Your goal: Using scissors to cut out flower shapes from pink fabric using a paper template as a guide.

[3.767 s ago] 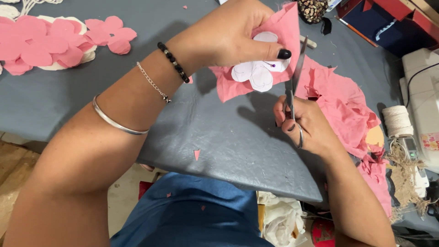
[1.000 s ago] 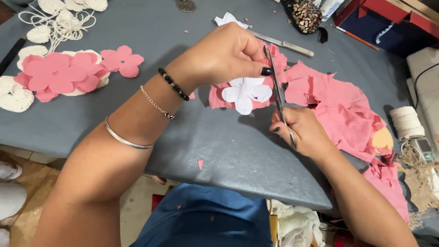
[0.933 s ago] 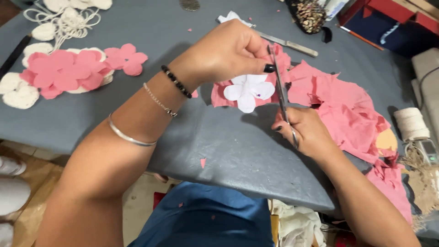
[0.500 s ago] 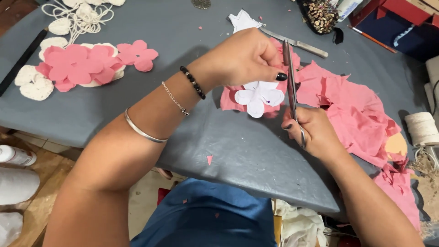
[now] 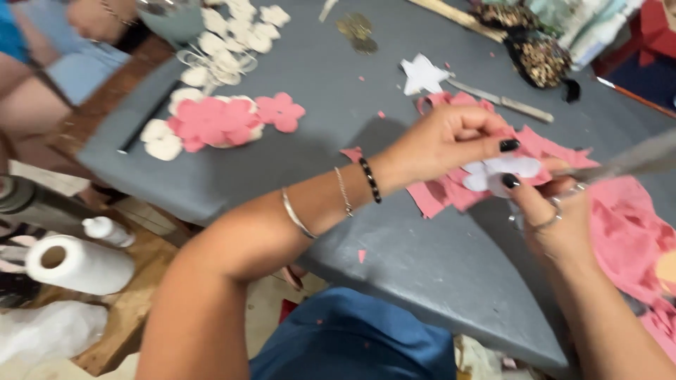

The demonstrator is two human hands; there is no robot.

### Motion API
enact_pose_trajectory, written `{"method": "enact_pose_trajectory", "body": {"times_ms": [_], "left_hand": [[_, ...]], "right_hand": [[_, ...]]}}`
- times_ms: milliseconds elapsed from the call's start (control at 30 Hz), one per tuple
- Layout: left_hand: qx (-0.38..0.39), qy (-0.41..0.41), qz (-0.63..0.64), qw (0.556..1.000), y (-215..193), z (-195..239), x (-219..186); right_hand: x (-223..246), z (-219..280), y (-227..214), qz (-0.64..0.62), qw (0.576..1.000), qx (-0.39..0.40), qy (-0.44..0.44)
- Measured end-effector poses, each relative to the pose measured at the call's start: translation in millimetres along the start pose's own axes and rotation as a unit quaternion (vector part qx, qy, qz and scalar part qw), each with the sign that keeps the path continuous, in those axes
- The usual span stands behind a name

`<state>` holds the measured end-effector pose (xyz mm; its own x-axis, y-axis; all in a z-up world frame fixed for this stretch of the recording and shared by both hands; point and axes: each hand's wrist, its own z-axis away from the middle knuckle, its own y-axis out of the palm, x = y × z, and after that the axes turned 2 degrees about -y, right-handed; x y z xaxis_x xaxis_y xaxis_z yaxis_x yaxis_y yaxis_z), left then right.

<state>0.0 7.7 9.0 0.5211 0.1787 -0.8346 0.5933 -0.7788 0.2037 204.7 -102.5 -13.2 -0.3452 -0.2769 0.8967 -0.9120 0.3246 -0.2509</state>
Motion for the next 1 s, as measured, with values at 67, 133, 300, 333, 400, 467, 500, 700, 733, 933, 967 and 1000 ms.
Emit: {"method": "enact_pose_trajectory", "body": {"times_ms": [67, 133, 300, 333, 400, 467, 500, 700, 733, 933, 967, 1000], "left_hand": [[0.004, 0.005, -0.012, 1.000, 2.5, 1.9, -2.2], [0.013, 0.010, -0.025, 1.000, 0.7, 0.6, -5.4], [0.053, -0.099, -0.208, 0.972, -1.9, 5.2, -7.3], [0.051, -0.102, -0.212, 0.971, -2.1, 4.7, -8.1], [0.033, -0.092, -0.260, 0.961, 0.6, 7.1, -7.8], [0.030, -0.035, -0.261, 0.964, 1.3, 13.0, -5.7], [0.036, 0.029, -0.266, 0.963, -3.4, 9.5, -10.7], [0.029, -0.130, -0.216, 0.967, 0.5, 28.6, -50.3], [0.032, -0.130, -0.220, 0.966, -2.0, 23.7, -51.9], [0.137, -0.215, -0.332, 0.908, 4.1, -4.2, -54.7], [0.147, -0.200, -0.285, 0.926, 3.7, -4.3, -44.9], [0.155, -0.187, -0.238, 0.940, 2.8, -5.6, -33.5]], "right_hand": [[14.1, -1.2, -0.8, 0.011, 1.000, -0.004, -0.003], [27.7, -3.2, -0.5, 0.021, 1.000, -0.014, -0.008], [51.7, 2.9, 4.5, 0.004, 1.000, 0.000, 0.027], [53.0, 1.8, 5.3, -0.001, 1.000, 0.002, 0.027], [56.5, 2.0, 4.7, 0.061, 0.998, 0.001, 0.006], [51.5, 8.5, 2.0, 0.046, 0.999, -0.011, 0.002], [51.2, 4.9, 3.6, 0.031, 0.999, -0.031, -0.010], [27.5, 0.6, -3.2, -0.028, 0.999, -0.026, 0.015], [32.5, -1.7, 0.4, -0.032, 0.999, -0.029, 0.013], [59.1, -0.7, -3.2, 0.033, 0.998, -0.019, 0.051], [52.2, -4.3, -8.2, 0.082, 0.996, 0.000, 0.019], [43.6, -8.8, -14.5, 0.131, 0.991, 0.021, -0.012]]}}
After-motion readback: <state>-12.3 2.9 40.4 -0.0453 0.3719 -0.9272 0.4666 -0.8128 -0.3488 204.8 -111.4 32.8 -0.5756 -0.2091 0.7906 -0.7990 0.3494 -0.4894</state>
